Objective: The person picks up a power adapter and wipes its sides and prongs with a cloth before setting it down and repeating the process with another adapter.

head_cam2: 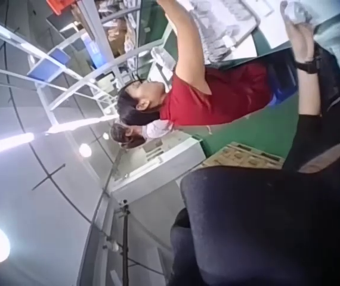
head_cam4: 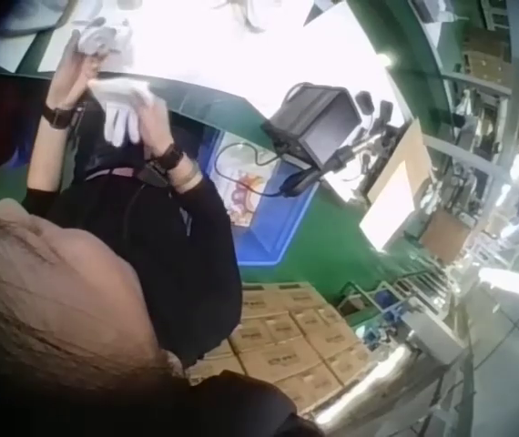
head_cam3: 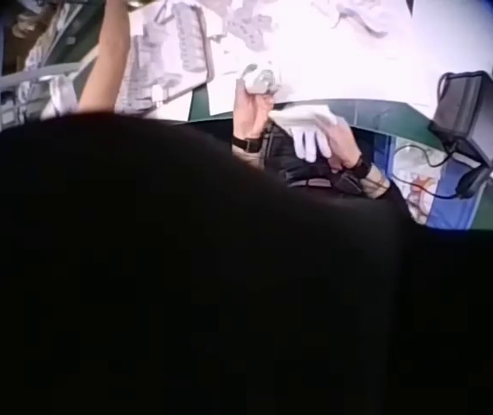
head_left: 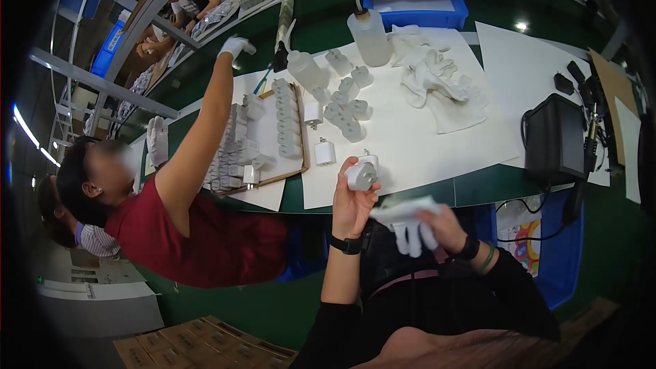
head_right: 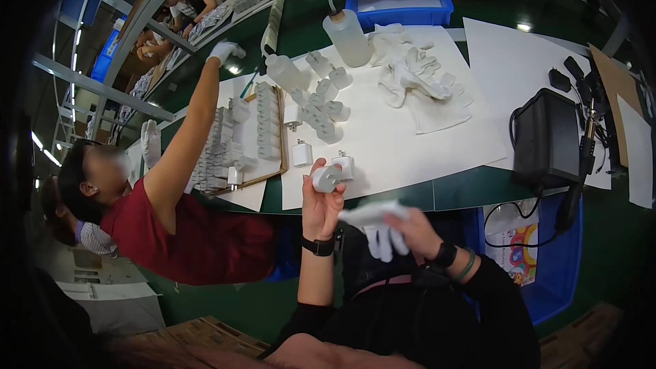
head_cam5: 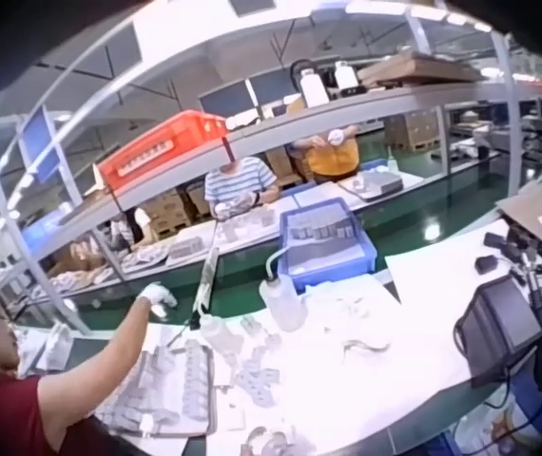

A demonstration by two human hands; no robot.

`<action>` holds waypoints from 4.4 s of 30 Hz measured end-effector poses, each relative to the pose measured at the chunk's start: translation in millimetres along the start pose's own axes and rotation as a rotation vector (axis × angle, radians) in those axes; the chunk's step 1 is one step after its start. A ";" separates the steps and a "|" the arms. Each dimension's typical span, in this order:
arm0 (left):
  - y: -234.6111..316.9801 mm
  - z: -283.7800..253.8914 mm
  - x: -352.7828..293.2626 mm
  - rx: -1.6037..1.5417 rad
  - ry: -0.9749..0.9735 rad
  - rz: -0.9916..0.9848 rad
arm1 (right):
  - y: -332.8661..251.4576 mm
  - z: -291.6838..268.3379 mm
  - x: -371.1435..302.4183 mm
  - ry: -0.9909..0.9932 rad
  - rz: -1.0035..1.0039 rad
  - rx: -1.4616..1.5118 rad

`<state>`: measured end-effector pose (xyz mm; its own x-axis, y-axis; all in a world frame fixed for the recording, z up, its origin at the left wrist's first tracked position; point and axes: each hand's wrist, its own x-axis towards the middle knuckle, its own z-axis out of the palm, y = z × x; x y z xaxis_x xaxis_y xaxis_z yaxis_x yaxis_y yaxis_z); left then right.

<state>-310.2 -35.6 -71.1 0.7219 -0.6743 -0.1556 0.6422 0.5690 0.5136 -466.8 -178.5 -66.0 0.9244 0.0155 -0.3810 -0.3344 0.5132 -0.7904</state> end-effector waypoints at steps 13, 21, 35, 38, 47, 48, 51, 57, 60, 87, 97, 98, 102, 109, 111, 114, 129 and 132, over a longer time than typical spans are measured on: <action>-27.6 42.6 -9.3 0.160 0.366 -0.064 | -54.4 27.6 19.9 0.236 -1.073 -1.320; -36.3 44.8 -5.6 0.183 0.454 -0.004 | -52.8 25.5 13.9 0.278 -1.055 -1.386; -23.2 19.5 -3.8 0.055 0.154 0.066 | -46.2 18.6 7.0 0.292 -0.922 -1.000; -33.8 6.4 -11.5 -0.030 0.066 0.054 | -55.7 29.8 10.8 0.404 -0.959 -0.718; -53.7 12.1 -13.7 0.239 0.340 0.197 | -30.7 45.8 18.9 0.473 -1.093 -1.581; -54.9 12.0 -13.4 0.237 0.339 0.192 | -38.0 48.6 20.3 0.511 -1.084 -1.580; -58.0 13.4 -13.1 0.007 0.323 0.136 | -32.3 47.5 13.1 0.525 -1.035 -1.561; -37.8 18.0 -11.9 0.351 0.285 0.194 | -26.6 6.9 -8.0 0.196 -0.658 -1.070; -22.5 20.4 -17.9 0.280 0.104 0.125 | -43.1 2.8 -5.6 0.189 -0.704 -0.893; -1.8 34.2 -18.3 0.134 0.057 -0.139 | -71.2 -13.8 12.6 -0.045 -0.665 -0.713; -11.7 56.7 -14.1 0.317 0.238 -0.151 | -80.4 25.0 4.9 0.222 -1.171 -1.176; -12.2 59.6 -14.8 0.353 0.271 -0.135 | -81.0 28.6 5.4 0.224 -1.131 -1.220; -13.0 53.2 -16.0 0.394 0.217 -0.081 | -71.7 15.0 19.2 0.133 -1.058 -1.161; -15.8 50.9 -15.4 0.330 0.172 -0.126 | -62.5 11.6 17.1 -0.068 -0.455 -0.239; -18.8 44.4 -13.8 0.339 0.136 -0.106 | -59.3 4.7 20.6 -0.040 -0.599 -0.484; -23.9 34.8 -15.2 0.247 0.192 -0.157 | -54.8 -9.0 27.0 -0.039 -0.740 -0.786; -1.9 58.3 -29.6 0.119 0.149 -0.017 | -70.0 24.6 8.9 0.243 -0.947 -0.703; -7.3 61.9 -27.1 0.175 0.374 0.033 | -73.4 29.3 2.8 0.172 -1.144 -1.226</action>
<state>-350.4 -50.6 -18.4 0.8061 -0.4210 -0.4159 0.5868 0.4769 0.6544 -434.3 -191.0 5.0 0.7747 0.0038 0.6323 0.4341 -0.7303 -0.5275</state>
